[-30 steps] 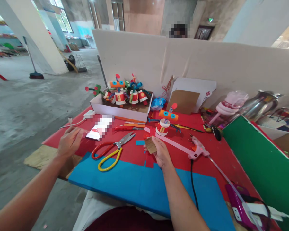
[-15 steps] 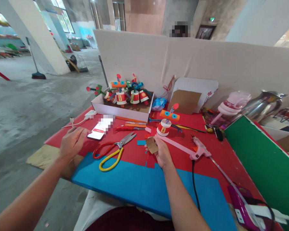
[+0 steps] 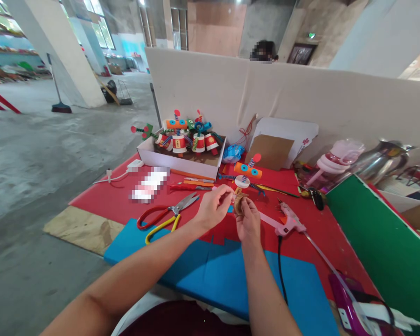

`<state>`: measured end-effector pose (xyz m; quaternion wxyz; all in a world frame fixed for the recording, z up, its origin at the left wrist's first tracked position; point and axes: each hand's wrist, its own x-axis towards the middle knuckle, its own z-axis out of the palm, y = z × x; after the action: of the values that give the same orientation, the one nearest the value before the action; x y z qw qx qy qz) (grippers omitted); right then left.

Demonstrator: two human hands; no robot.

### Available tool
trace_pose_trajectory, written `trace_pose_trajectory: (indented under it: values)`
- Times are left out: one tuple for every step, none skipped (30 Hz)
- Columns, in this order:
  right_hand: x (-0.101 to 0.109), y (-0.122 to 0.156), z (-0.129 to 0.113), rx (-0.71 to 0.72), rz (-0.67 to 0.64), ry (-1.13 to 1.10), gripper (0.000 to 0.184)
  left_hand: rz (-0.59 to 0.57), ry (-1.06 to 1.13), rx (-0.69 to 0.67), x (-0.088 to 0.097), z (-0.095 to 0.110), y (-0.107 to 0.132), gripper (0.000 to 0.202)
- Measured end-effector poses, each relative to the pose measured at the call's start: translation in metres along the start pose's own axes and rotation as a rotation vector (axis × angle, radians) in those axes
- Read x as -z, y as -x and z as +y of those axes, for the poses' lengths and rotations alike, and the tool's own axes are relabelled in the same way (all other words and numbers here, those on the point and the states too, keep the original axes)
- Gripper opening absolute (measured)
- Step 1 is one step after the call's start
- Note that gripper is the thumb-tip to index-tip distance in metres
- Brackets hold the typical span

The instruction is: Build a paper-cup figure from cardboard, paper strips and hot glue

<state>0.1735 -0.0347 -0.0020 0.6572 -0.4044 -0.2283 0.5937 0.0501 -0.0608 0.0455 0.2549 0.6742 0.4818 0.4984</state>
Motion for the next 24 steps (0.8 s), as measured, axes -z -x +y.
trace_pose_trajectory:
  values:
    - [0.002,-0.002,0.001,0.035,0.026,0.009,0.025,0.031,-0.004,0.008,-0.004,-0.008,-0.003,0.012]
    - [0.004,-0.004,0.002,0.071,0.051,0.023,0.026,0.049,0.004,0.017,-0.007,-0.016,-0.004,0.011]
    - [0.005,-0.005,0.003,0.105,0.067,0.042,0.026,0.053,0.023,0.027,-0.009,-0.022,-0.004,0.011]
    - [0.006,-0.005,0.004,0.128,0.069,0.062,0.027,0.045,0.049,0.040,-0.010,-0.027,-0.003,0.011]
    - [0.006,-0.005,0.005,0.137,0.058,0.084,0.027,0.032,0.080,0.054,-0.011,-0.031,-0.001,0.011]
    - [0.005,-0.004,0.006,0.131,0.036,0.107,0.028,0.013,0.109,0.069,-0.012,-0.034,0.001,0.012]
    - [0.004,-0.002,0.007,0.113,0.005,0.131,0.029,-0.013,0.130,0.085,-0.012,-0.036,0.003,0.013]
    - [0.002,0.000,0.008,0.091,-0.027,0.156,0.030,-0.041,0.139,0.102,-0.013,-0.037,0.005,0.014]
    - [0.001,0.002,0.008,0.073,-0.056,0.183,0.031,-0.065,0.134,0.119,-0.014,-0.037,0.006,0.014]
    - [-0.001,0.004,0.008,0.060,-0.082,0.212,0.031,-0.082,0.120,0.136,-0.014,-0.037,0.006,0.013]
    - [-0.002,0.006,0.008,0.052,-0.101,0.239,0.032,-0.087,0.100,0.151,-0.014,-0.036,0.006,0.012]
    - [-0.003,0.007,0.008,0.047,-0.115,0.259,0.032,-0.082,0.082,0.164,-0.014,-0.036,0.005,0.012]
    - [-0.005,0.009,0.007,0.044,-0.124,0.272,0.033,-0.070,0.068,0.175,-0.014,-0.036,0.004,0.012]
    - [-0.006,0.010,0.006,0.038,-0.132,0.278,0.035,-0.059,0.061,0.184,-0.013,-0.036,0.004,0.013]
    - [-0.007,0.011,0.004,0.031,-0.140,0.281,0.036,-0.054,0.061,0.190,-0.013,-0.037,0.003,0.013]
    - [-0.007,0.012,0.003,0.026,-0.149,0.283,0.037,-0.055,0.062,0.194,-0.013,-0.038,0.002,0.013]
    - [-0.008,0.012,0.001,0.022,-0.159,0.288,0.037,-0.060,0.061,0.197,-0.013,-0.038,0.002,0.014]
    - [-0.008,0.012,-0.001,0.021,-0.169,0.298,0.037,-0.066,0.060,0.199,-0.013,-0.039,0.002,0.014]
    - [-0.008,0.012,-0.003,0.025,-0.174,0.313,0.036,-0.069,0.058,0.200,-0.013,-0.039,0.003,0.015]
    - [-0.007,0.011,-0.005,0.034,-0.180,0.340,0.036,-0.068,0.057,0.201,-0.013,-0.040,0.003,0.015]
    - [-0.007,0.010,-0.007,0.044,-0.190,0.382,0.034,-0.065,0.055,0.201,-0.014,-0.040,0.003,0.015]
    - [-0.007,0.009,-0.009,0.056,-0.206,0.438,0.033,-0.060,0.055,0.198,-0.014,-0.040,0.004,0.015]
    - [-0.007,0.007,-0.011,0.072,-0.226,0.502,0.032,-0.054,0.059,0.191,-0.014,-0.040,0.004,0.015]
    - [-0.008,0.005,-0.013,0.095,-0.247,0.563,0.031,-0.047,0.065,0.182,-0.014,-0.041,0.004,0.014]
